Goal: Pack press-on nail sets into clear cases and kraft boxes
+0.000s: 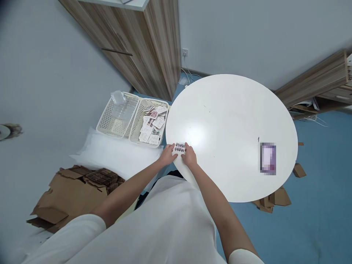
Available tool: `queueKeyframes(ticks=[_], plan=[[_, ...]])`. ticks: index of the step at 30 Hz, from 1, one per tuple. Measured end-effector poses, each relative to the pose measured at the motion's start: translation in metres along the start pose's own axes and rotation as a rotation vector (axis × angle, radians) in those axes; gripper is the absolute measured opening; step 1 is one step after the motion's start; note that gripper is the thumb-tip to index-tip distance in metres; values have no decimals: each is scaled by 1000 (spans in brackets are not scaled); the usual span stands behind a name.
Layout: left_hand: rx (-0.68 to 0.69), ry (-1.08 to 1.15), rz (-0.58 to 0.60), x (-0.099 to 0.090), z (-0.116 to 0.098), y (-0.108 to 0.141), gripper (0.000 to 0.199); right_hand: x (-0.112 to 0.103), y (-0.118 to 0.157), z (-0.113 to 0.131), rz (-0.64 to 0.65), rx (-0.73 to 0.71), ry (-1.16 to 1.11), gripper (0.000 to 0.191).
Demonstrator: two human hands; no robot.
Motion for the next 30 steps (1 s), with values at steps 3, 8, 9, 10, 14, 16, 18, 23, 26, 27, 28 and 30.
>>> queueKeyframes(ticks=[3, 8, 9, 10, 14, 16, 18, 23, 26, 27, 28, 30], plan=[[-72, 146, -37, 1, 4, 5, 59, 0, 10, -2, -40, 36, -164, 70], [-114, 397, -65, 7, 10, 15, 59, 8, 27, -2, -44, 162, -570, 68], [-108, 420, -69, 7, 10, 15, 60, 8, 28, 0, -44, 177, -626, 68], [-107, 436, -78, 7, 11, 14, 60, 8, 28, 2, -45, 186, -669, 68], [-116, 518, -113, 2, 12, 1, 62, 5, 17, 9, -46, 191, -774, 71], [-115, 565, -112, 0, 12, -8, 63, 2, 10, 10, -51, 183, -806, 73], [-112, 588, -106, -2, 12, -16, 63, -1, 4, 11, -56, 166, -818, 73], [-87, 567, -86, -3, 12, -23, 64, -2, -2, 10, -47, 130, -757, 72], [-82, 545, -82, -3, 12, -22, 64, -2, -1, 11, -34, 112, -737, 72], [-84, 541, -82, -3, 11, -22, 65, -2, 0, 11, -30, 108, -739, 73], [-86, 540, -83, -3, 11, -21, 65, -2, 0, 11, -24, 105, -740, 73], [-90, 549, -86, -3, 10, -20, 65, -3, 1, 10, -5, 100, -739, 74]])
Point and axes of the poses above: each hand's wrist, its own y-axis away from the middle knuckle, its own x-axis out of the palm, z = x × y, the point moved 5 cm from there along -y, towards the middle knuckle, and after that the axes turned 3 degrees about y, right-handed, at the moved point
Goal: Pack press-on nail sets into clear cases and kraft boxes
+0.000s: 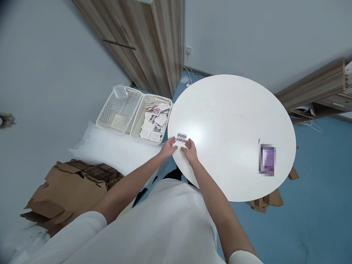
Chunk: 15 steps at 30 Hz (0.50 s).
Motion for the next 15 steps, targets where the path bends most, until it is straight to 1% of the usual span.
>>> queueKeyframes(ticks=[4, 7, 11, 15], plan=[[-7, 57, -29, 1, -2, 5, 66, -4, -2, 0, 65, 4, -39, 75], [-19, 84, -63, -1, -2, 16, 65, -10, -1, 1, 117, 4, -55, 73], [-28, 30, -117, -9, 6, 47, 56, -22, 10, 3, 136, -33, 41, 64], [-36, 7, -192, -19, 24, 89, 48, -33, 28, 0, 104, -119, 126, 51]])
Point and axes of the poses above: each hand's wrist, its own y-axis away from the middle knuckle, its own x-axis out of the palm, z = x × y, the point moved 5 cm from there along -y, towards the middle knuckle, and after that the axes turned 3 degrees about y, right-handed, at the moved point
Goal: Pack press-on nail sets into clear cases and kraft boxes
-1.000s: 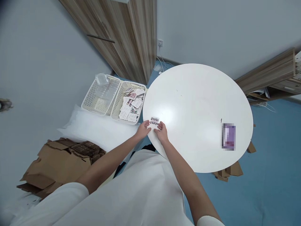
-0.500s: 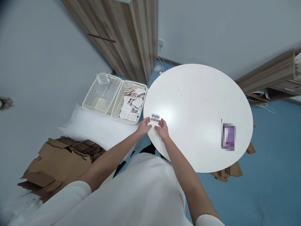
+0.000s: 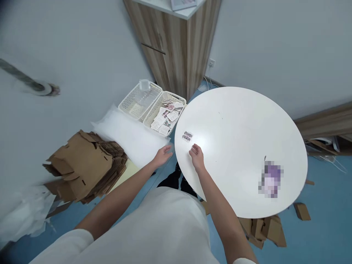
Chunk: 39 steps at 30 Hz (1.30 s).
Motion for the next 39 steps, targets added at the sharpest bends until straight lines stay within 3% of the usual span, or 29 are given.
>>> queueKeyframes(ticks=[4, 8, 15, 20, 25, 29, 35, 39], plan=[[0, 31, -57, -19, 14, 31, 42, 6, 14, 1, -39, -79, 117, 40], [-25, 27, -147, -46, 13, 45, 39, 39, 19, 22, 76, -173, 159, 36], [98, -10, -200, -118, -3, 58, 36, 91, 22, 76, 224, -249, 178, 35], [161, -89, -188, -167, -14, 53, 35, 114, 14, 107, 216, -290, 213, 35], [199, -85, -182, -201, -33, 18, 36, 142, -17, 129, 245, -317, 266, 31], [254, -147, -142, -231, -60, -24, 36, 168, -68, 149, 283, -333, 312, 31], [213, -270, -201, -287, -102, -114, 39, 217, -165, 192, 298, -332, 400, 33], [135, -300, -197, -304, -112, -178, 45, 242, -220, 210, 297, -304, 434, 36]])
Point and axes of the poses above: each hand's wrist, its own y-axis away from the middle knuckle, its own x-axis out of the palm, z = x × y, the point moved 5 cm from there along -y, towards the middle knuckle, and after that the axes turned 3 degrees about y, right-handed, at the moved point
